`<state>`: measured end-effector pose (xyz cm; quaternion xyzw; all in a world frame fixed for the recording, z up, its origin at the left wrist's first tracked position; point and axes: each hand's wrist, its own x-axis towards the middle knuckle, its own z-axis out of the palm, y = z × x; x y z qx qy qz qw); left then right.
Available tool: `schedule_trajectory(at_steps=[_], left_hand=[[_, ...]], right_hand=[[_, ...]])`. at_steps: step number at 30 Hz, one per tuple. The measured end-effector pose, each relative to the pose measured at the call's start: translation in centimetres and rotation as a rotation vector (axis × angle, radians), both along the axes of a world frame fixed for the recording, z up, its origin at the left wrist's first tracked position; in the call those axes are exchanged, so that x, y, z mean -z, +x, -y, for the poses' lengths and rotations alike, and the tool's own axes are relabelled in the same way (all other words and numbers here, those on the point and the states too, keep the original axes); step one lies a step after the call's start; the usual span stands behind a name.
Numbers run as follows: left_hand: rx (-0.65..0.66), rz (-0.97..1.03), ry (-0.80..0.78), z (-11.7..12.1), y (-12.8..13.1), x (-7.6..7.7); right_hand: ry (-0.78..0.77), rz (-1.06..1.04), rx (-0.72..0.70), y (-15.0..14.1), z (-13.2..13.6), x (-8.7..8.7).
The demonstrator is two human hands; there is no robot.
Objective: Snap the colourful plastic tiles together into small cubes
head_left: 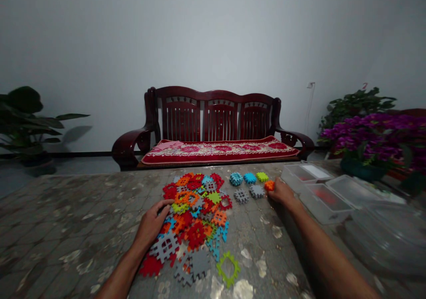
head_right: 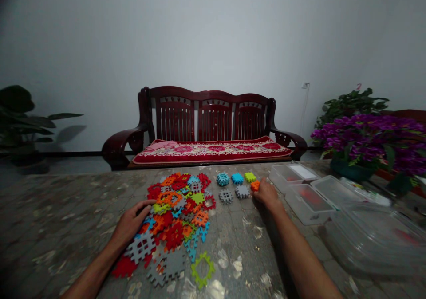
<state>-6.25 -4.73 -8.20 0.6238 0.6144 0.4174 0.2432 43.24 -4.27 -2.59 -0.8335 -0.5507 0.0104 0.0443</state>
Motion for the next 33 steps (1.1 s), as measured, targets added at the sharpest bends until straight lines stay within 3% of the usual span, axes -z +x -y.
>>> schedule_trajectory(at_steps=[24, 33], left_hand=[[0.004, -0.009, -0.003, 0.1, 0.0, -0.1], [0.001, -0.015, -0.01, 0.0, -0.1, -0.1]], right_hand=[[-0.008, -0.052, -0.002, 0.1, -4.6, -0.4], [-0.035, -0.062, 0.029, 0.6, -3.7, -0.6]])
